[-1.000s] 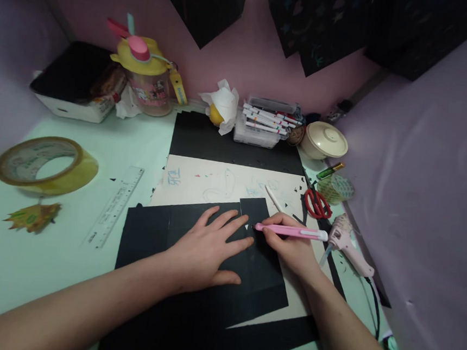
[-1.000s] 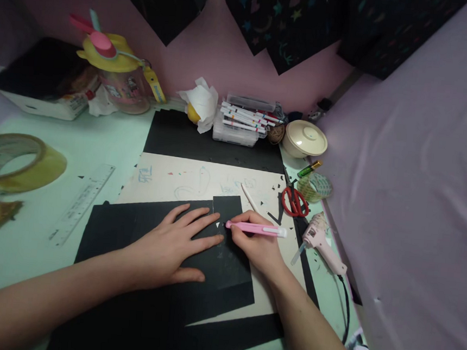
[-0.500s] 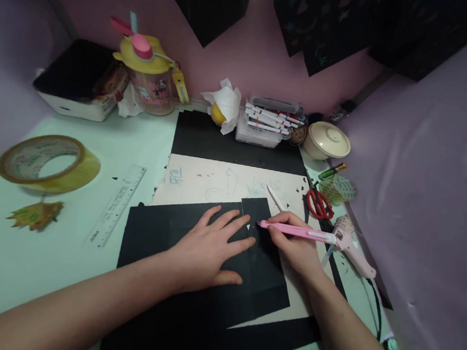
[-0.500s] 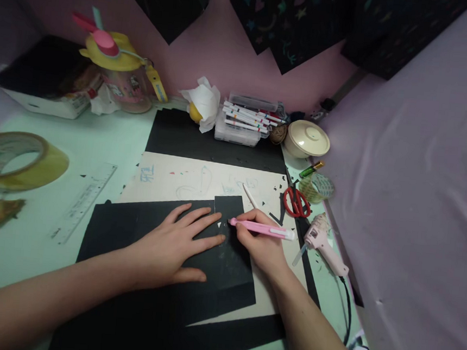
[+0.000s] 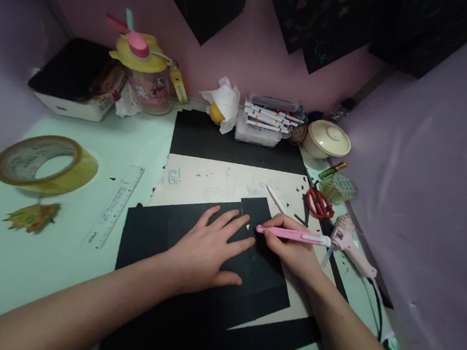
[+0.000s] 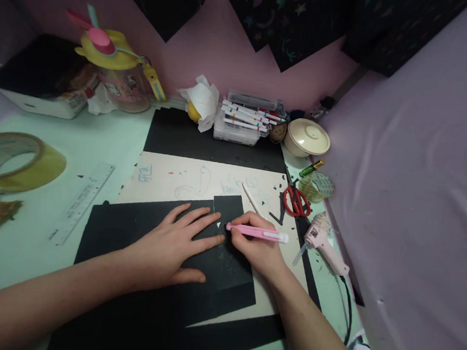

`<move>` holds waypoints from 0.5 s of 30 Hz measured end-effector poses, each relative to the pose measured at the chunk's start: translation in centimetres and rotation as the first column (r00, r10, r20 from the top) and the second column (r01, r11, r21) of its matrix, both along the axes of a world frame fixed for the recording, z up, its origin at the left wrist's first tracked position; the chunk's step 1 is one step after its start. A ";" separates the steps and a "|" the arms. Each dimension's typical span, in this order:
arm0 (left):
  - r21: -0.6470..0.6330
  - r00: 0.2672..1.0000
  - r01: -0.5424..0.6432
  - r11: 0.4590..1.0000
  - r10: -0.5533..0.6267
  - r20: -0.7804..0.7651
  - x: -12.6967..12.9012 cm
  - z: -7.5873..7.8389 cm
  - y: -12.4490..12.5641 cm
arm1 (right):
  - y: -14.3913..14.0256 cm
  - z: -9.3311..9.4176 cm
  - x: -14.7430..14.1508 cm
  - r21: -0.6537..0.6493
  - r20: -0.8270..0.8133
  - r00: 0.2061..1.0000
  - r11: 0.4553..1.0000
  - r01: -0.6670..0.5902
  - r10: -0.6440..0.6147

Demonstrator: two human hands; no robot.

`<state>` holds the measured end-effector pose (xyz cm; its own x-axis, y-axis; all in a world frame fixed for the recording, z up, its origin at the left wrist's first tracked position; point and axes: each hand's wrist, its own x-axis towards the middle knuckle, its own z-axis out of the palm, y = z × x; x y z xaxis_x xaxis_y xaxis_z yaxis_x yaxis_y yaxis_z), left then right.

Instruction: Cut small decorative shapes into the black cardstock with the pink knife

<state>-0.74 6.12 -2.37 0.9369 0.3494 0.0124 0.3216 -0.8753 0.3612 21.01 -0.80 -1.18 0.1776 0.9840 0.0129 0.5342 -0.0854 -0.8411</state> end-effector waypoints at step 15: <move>-0.016 0.999 -0.003 1.000 0.003 -0.035 0.1 0.4 0.0 | -0.1 -0.4 -0.3 0.032 0.004 0.999 0.999 0.042 -0.042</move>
<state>-0.64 6.10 -2.01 0.9355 0.3522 -0.0260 0.3371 -0.8684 0.3636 20.75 -0.86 -1.55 0.2188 0.9747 0.0454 0.5348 -0.0808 -0.8411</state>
